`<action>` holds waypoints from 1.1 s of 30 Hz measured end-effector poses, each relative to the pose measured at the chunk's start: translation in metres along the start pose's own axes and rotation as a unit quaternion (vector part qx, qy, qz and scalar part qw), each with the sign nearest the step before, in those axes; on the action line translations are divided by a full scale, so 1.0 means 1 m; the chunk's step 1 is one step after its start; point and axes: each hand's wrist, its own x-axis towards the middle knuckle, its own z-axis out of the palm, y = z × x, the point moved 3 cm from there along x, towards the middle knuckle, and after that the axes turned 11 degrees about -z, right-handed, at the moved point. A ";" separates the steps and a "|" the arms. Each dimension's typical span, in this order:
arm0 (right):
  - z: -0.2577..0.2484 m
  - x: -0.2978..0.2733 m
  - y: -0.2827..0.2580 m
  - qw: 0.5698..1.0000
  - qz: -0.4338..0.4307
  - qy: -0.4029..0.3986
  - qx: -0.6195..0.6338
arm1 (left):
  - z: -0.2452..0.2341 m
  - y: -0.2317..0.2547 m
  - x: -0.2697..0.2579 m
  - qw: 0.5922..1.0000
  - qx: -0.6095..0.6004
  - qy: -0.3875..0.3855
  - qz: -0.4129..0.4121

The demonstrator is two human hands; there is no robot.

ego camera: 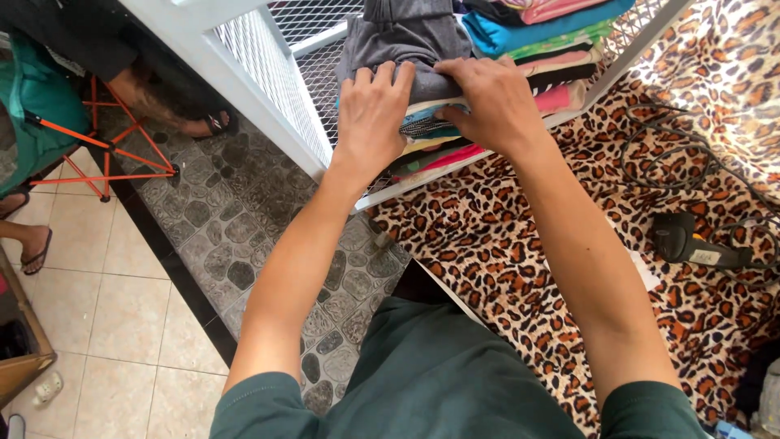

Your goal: Scanning labels and folding baby clothes for organization in a stockroom.

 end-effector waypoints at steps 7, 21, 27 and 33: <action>0.002 -0.007 0.002 0.996 -0.001 0.060 0.067 | -0.001 -0.001 -0.003 0.998 -0.041 -0.044 -0.009; -0.015 -0.011 -0.007 0.995 0.018 0.058 0.077 | -0.010 0.021 -0.006 0.999 -0.045 -0.012 -0.016; -0.038 -0.034 0.037 0.992 0.046 0.089 0.082 | -0.014 0.052 0.026 0.999 -0.015 -0.030 0.008; -0.030 -0.054 0.132 0.985 0.112 0.111 -0.069 | 0.026 0.107 0.116 0.990 -0.089 -0.007 0.110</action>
